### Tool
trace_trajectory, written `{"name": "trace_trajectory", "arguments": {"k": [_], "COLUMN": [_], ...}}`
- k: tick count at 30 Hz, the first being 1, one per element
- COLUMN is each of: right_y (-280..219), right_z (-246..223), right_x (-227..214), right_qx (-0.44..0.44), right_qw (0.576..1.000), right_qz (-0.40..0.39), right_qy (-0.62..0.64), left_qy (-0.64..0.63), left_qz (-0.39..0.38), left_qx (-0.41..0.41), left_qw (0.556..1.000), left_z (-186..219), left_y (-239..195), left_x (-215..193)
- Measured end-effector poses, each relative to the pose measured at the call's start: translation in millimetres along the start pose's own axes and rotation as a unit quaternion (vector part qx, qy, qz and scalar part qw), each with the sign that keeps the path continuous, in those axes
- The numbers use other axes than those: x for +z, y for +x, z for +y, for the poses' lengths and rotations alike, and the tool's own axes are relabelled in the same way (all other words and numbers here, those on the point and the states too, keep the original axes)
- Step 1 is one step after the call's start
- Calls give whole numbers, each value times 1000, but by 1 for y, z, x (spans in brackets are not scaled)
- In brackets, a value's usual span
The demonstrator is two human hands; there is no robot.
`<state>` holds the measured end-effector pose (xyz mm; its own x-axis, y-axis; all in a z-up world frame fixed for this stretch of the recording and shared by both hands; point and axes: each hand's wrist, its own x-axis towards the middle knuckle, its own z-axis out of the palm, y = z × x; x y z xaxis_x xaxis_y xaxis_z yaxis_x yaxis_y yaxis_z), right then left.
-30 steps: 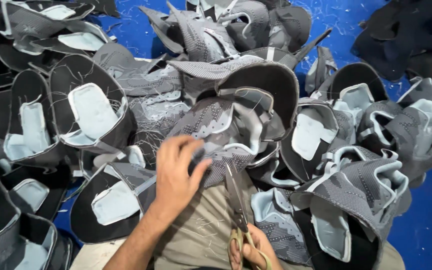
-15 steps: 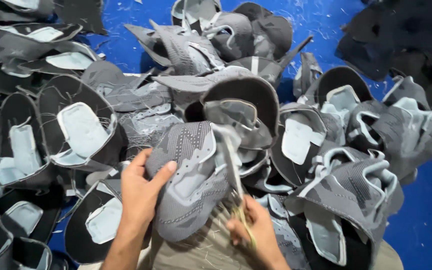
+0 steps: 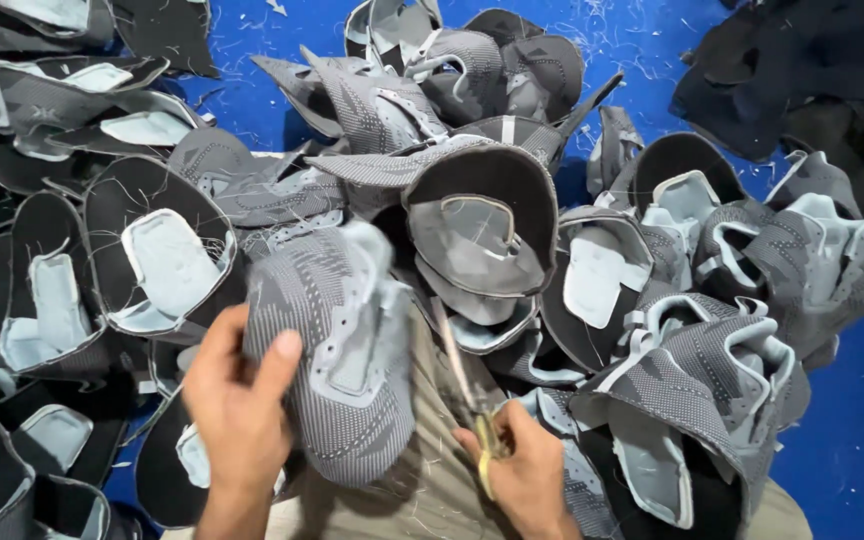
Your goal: Trimming excess material and threads from shoe uppers using scissors.
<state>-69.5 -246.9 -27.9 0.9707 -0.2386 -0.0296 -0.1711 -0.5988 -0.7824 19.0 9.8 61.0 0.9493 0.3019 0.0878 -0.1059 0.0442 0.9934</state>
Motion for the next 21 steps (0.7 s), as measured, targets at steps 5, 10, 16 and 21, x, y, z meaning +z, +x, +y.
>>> {"name": "trace_trajectory", "arguments": {"k": [5,10,16,21], "right_y": [-17,-26,-41,-40], "right_z": [24,27,50,48], "right_x": [11,20,32,33], "right_qx": [125,192,160,163], "right_qw": [947,888,900,907], "right_qz": [10,2,-58,-95], "right_qy": [297,419,401,377], "left_qy": [260,326,277,251], "left_qz": [-133,-300,-201,-188], "left_qx": [313,315,253,18], "left_qw": [904,839,905,949], "left_z": [21,-34,-50,-39], "left_y": [-20,-43,-29,11], "left_x": [10,46,29,43]}}
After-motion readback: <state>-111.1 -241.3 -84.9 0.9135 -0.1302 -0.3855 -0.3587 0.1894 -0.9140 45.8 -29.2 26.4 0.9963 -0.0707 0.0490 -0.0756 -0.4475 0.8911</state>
